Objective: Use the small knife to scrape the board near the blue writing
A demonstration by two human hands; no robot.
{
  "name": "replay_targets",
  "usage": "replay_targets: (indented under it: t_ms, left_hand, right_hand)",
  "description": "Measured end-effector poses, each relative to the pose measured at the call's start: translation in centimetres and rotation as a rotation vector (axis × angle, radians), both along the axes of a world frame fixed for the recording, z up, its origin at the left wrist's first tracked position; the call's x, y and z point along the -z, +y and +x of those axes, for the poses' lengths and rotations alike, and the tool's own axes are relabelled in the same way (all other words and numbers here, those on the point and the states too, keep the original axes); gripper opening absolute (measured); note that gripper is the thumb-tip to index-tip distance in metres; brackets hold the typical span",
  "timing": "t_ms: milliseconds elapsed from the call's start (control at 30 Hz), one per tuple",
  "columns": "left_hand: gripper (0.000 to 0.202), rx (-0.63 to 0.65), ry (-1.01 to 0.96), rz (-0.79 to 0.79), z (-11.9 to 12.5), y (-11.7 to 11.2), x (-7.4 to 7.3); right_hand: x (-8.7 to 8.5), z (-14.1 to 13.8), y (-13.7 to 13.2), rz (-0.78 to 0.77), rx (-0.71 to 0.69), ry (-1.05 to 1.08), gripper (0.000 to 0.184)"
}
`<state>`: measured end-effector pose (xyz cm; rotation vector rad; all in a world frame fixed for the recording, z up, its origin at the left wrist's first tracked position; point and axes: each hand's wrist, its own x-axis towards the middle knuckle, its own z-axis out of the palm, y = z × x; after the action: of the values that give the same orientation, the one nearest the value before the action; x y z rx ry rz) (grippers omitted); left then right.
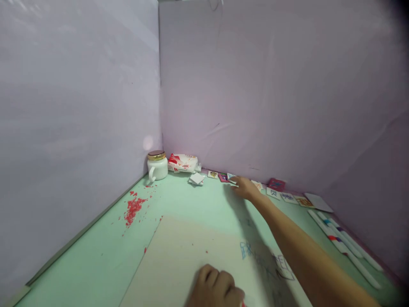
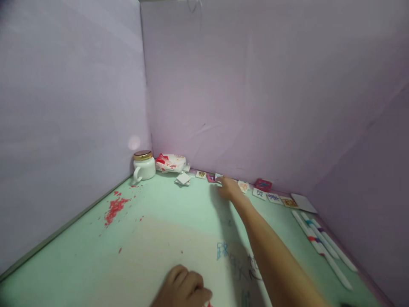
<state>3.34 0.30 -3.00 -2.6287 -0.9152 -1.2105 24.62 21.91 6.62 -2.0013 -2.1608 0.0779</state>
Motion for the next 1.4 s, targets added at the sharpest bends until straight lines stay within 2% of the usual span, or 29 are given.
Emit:
replay_targets:
  t_ms: [67,133,200,267,400,533,633,700,833,1067,1267,1400]
  left_hand:
    - [0.013,0.026,0.085,-0.076,-0.6,0.0,-0.8]
    - [0.025,0.071,0.179,-0.19,-1.1,-0.3,-1.8]
    - [0.041,0.103,0.238,-0.352,-1.4,-0.8,-3.2]
    - [0.047,0.103,0.219,-0.511,-1.7,-1.4,-4.7]
    - [0.038,0.083,0.155,-0.674,-1.8,-2.6,-7.3]
    - [0.046,0.083,0.196,-0.701,-1.7,-3.1,-8.3]
    - [0.045,0.071,0.223,-0.706,-1.6,-3.1,-8.3]
    - [0.044,0.067,0.222,-0.7,-1.6,-3.1,-8.1]
    - [0.043,0.091,0.194,-0.647,-1.8,-2.7,-7.2]
    - [0.046,0.154,0.17,-0.566,-2.2,-2.1,-5.7]
    - [0.046,0.145,0.178,-0.597,-2.0,-2.2,-6.0]
    - [0.043,0.133,0.184,-0.622,-2.0,-2.3,-6.3]
  right_hand:
    - [-0.2,-0.9,-2.3,-0.027,0.013,0.057,0.027]
    - [-0.5,-1.8,-5.3,-0.011,0.041,0.127,0.026]
    - [-0.7,-2.5,-9.0,0.018,0.065,0.21,0.025]
    - [-0.5,-2.5,-13.0,0.052,0.097,0.291,0.021]
    - [-0.1,-0.5,-20.0,0.148,0.254,0.384,0.022]
    - [-0.3,2.8,-23.4,0.259,0.515,0.35,0.031]
    - [-0.5,4.4,-23.5,0.269,0.658,0.286,0.032]
    - [-0.4,4.8,-22.8,0.235,0.688,0.231,0.028]
    - [-0.2,5.7,-20.0,0.127,0.652,0.099,0.022]
    - [0.3,7.8,-14.9,-0.057,0.622,-0.049,0.03]
    - [1.4,7.6,-14.6,-0.094,0.574,-0.105,0.028]
    - [2.0,7.8,-14.8,-0.065,0.563,-0.123,0.026]
